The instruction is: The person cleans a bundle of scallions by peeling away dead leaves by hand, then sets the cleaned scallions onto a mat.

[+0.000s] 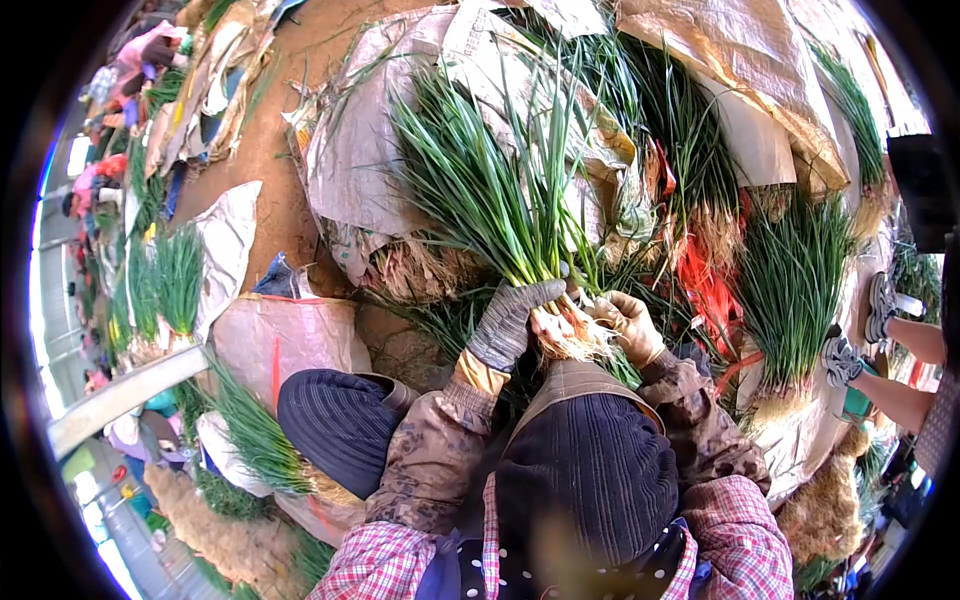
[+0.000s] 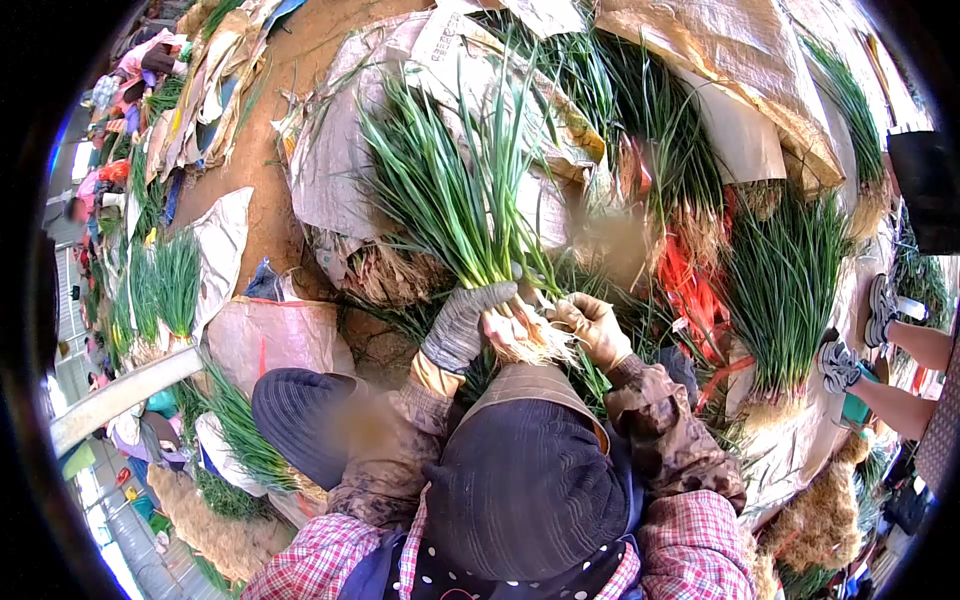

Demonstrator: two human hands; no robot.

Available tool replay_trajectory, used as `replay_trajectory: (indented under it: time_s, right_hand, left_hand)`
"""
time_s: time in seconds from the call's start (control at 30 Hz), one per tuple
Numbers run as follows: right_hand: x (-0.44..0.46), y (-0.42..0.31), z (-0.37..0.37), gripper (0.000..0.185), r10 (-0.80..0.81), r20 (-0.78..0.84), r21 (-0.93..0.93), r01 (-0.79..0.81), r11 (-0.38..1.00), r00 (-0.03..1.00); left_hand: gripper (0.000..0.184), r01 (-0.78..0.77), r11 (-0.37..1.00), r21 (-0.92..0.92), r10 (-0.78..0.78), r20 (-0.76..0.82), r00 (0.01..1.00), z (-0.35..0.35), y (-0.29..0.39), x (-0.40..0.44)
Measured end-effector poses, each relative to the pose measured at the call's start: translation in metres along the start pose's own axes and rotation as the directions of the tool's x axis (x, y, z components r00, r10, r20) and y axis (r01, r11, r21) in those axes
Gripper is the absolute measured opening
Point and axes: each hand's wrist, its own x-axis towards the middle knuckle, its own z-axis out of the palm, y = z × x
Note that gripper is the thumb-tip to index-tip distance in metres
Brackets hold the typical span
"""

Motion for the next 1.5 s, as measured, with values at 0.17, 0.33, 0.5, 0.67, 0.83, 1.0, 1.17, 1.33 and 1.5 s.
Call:
replay_trajectory:
  time_s: [0.17,0.33,0.5,0.67,0.83,1.0,1.17,1.33,1.5]
  right_hand:
    - [-0.006,-0.019,0.03,0.021,-0.165,-0.123,-0.463,0.09,0.882,0.979]
    - [0.014,-0.012,0.02,0.029,-0.467,-0.221,-0.898,0.007,0.439,0.856]
    - [0.03,-0.003,-0.037,0.031,-0.175,-0.546,-0.556,-0.198,0.807,0.82]
    - [0.037,-0.049,0.036,0.036,0.006,-0.288,-0.205,-0.068,0.976,0.958]
    - [0.072,-0.047,0.051,0.037,-0.059,0.012,-0.316,0.06,0.947,0.998]
    - [0.062,-0.054,0.056,0.023,-0.366,-0.002,-0.832,0.202,0.516,0.93]
    - [0.044,-0.063,0.072,0.012,-0.559,0.148,-0.982,0.188,0.014,0.816]
    - [0.052,-0.045,0.068,0.027,-0.264,-0.202,-0.61,0.089,0.788,0.943]
    - [0.043,-0.029,0.012,0.026,-0.222,-0.391,-0.72,-0.147,0.678,0.893]
  left_hand:
    - [0.032,-0.006,1.0,0.002,0.006,0.021,1.0,-0.001,0.002,-0.001]
    - [0.038,-0.064,0.997,0.047,0.064,-0.013,0.998,-0.001,-0.003,0.005]
    - [0.033,-0.079,0.997,0.006,0.079,-0.009,0.997,-0.004,-0.006,0.007]
    - [0.025,-0.066,0.995,0.075,0.072,-0.072,0.995,-0.007,-0.011,0.01]
    - [0.013,-0.071,0.988,0.138,0.093,-0.155,0.984,-0.008,-0.015,0.011]
    - [0.017,-0.031,0.994,0.103,0.044,-0.124,0.991,-0.006,-0.01,0.007]
    - [0.03,0.03,0.98,0.199,-0.009,-0.107,0.994,-0.014,-0.017,0.012]
    - [0.03,0.018,0.988,0.155,-0.001,-0.107,0.994,-0.009,-0.011,0.01]
    - [0.041,0.027,0.993,0.115,-0.028,0.011,1.0,0.007,0.02,-0.007]
